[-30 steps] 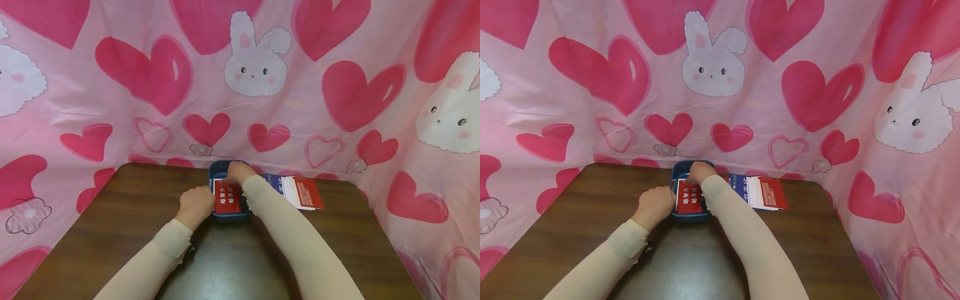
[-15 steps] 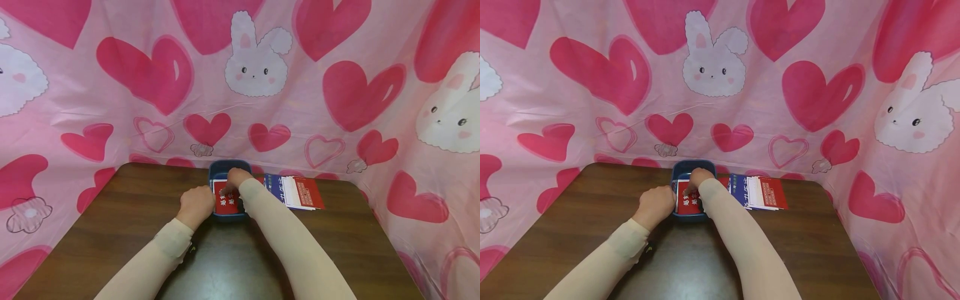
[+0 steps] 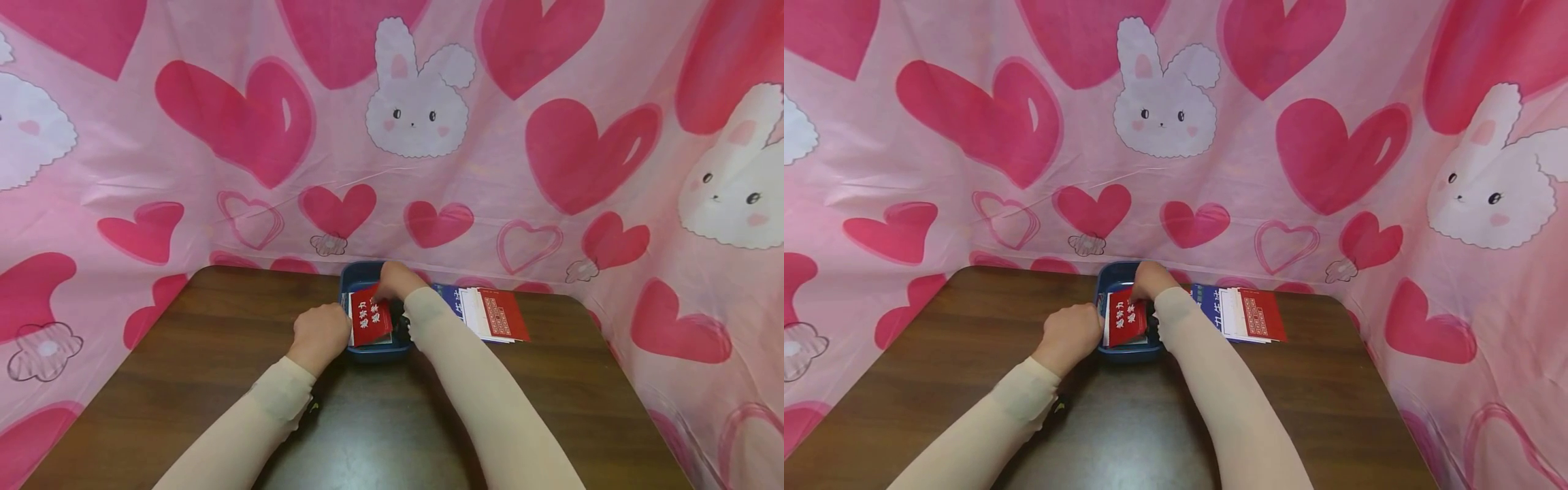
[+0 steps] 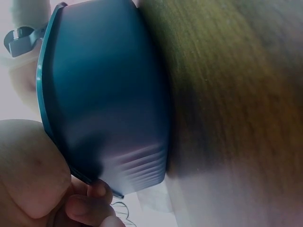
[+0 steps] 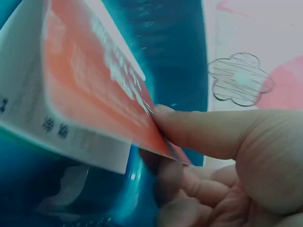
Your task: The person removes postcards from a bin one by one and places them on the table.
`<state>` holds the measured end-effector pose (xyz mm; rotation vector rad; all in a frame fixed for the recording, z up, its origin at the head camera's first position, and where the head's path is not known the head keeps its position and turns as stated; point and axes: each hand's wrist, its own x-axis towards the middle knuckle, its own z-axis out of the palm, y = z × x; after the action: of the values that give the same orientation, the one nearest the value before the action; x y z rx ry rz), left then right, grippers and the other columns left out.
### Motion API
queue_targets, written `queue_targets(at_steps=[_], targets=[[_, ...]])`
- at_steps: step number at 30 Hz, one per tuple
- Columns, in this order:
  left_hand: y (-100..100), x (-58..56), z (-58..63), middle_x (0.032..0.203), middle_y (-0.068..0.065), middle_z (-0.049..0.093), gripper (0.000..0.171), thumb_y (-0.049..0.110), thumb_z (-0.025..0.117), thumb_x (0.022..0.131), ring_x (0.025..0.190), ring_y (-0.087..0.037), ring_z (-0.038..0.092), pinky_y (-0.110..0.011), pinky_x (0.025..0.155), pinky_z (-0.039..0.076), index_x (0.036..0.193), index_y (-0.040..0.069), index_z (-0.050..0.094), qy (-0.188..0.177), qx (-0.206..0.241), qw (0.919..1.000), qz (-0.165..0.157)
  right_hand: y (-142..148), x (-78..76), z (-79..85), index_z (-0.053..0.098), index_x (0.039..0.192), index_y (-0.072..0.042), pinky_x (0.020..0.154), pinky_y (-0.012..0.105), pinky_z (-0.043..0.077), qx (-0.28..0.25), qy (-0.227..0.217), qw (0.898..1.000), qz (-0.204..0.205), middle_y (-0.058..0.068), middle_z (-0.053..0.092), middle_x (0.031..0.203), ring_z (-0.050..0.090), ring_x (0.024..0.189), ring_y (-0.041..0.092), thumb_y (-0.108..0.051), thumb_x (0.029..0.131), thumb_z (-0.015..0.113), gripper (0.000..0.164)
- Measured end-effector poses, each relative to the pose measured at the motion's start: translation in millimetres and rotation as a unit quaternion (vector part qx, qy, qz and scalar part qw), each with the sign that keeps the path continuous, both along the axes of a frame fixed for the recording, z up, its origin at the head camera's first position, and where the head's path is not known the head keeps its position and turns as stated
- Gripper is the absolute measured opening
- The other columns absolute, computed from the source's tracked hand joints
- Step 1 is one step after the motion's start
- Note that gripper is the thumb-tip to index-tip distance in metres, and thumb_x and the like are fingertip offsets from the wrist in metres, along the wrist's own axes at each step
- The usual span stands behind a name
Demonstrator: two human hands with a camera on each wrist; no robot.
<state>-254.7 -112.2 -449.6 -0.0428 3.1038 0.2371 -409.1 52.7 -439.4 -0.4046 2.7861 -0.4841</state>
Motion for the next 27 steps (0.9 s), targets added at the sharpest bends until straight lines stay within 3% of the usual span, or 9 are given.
queue_targets(at_steps=[4,7,8,12,15,18,23,27], targets=[[-1,0.2,-0.1,0.09,-0.012,0.077,0.052,0.04,0.094,0.088,0.071,-0.028,0.069,-0.049,0.065,0.069,0.12,0.003,0.077,-0.004,0.001,1.0,-0.006,8,5.2,8.4,0.079,0.096,-0.003,0.074,0.036,0.063,-0.06,0.01,0.998,-0.002,0.008,0.079,0.089,0.069,0.079,0.022,-0.029,0.088,0.094,0.031],[-2,-0.3,0.0,0.085,-0.01,0.073,0.049,0.039,0.094,0.089,0.07,-0.028,0.068,-0.048,0.065,0.069,0.118,0.004,0.077,-0.01,0.001,0.9999,-0.01,18,14.2,18.3,0.08,0.089,-0.003,0.068,0.032,0.061,-0.121,-0.007,0.993,-0.009,0.009,0.079,0.083,0.068,0.073,0.02,-0.027,0.095,0.09,0.027],[-2,-0.7,-0.2,0.085,-0.01,0.073,0.047,0.039,0.093,0.09,0.07,-0.028,0.068,-0.048,0.065,0.068,0.117,0.004,0.077,-0.012,0.002,0.9999,-0.011,20,21.6,26.7,0.081,0.089,-0.002,0.068,0.032,0.062,-0.138,-0.017,0.99,-0.017,0.011,0.079,0.083,0.069,0.073,0.021,-0.024,0.098,0.087,0.024],[-3,-0.9,0.1,0.086,-0.011,0.072,0.044,0.037,0.09,0.093,0.07,-0.028,0.066,-0.047,0.065,0.068,0.118,0.003,0.078,-0.019,-0.003,0.9997,-0.017,40,25.7,30.0,0.084,0.105,-0.006,0.076,0.031,0.065,-0.227,-0.048,0.971,-0.059,0.009,0.082,0.099,0.073,0.087,0.02,-0.027,0.101,0.086,0.021],[-4,-0.4,0.3,0.086,-0.011,0.072,0.042,0.037,0.089,0.094,0.068,-0.027,0.064,-0.045,0.063,0.067,0.117,0.003,0.079,-0.018,-0.005,0.9996,-0.019,57,27.5,32.4,0.083,0.122,-0.009,0.086,0.036,0.068,-0.268,-0.063,0.958,-0.081,0.01,0.08,0.116,0.075,0.101,0.024,-0.033,0.102,0.085,0.03],[-3,0.2,0.7,0.085,-0.011,0.073,0.04,0.037,0.087,0.096,0.066,-0.027,0.063,-0.045,0.06,0.066,0.116,0.003,0.079,-0.015,-0.003,0.9997,-0.018,72,29.1,34.6,0.08,0.133,-0.01,0.095,0.041,0.069,-0.287,-0.058,0.952,-0.088,0.013,0.078,0.127,0.075,0.108,0.027,-0.036,0.104,0.083,0.039],[-1,-0.2,0.6,0.085,-0.012,0.073,0.04,0.036,0.087,0.096,0.066,-0.029,0.063,-0.046,0.059,0.065,0.115,0.002,0.079,-0.01,-0.006,0.9998,-0.013,97,30.7,35.8,0.08,0.133,-0.006,0.104,0.052,0.067,-0.324,-0.042,0.938,-0.116,0.014,0.077,0.126,0.074,0.101,0.025,-0.033,0.105,0.083,0.039],[1,-0.6,-0.6,0.085,-0.013,0.073,0.043,0.037,0.089,0.094,0.066,-0.029,0.064,-0.046,0.059,0.065,0.116,0.001,0.08,-0.012,-0.013,0.9998,-0.009,118,29.7,30.1,0.08,0.13,0.0,0.095,0.046,0.069,-0.347,-0.024,0.929,-0.128,0.014,0.081,0.115,0.072,0.089,0.019,-0.028,0.106,0.083,0.037]])
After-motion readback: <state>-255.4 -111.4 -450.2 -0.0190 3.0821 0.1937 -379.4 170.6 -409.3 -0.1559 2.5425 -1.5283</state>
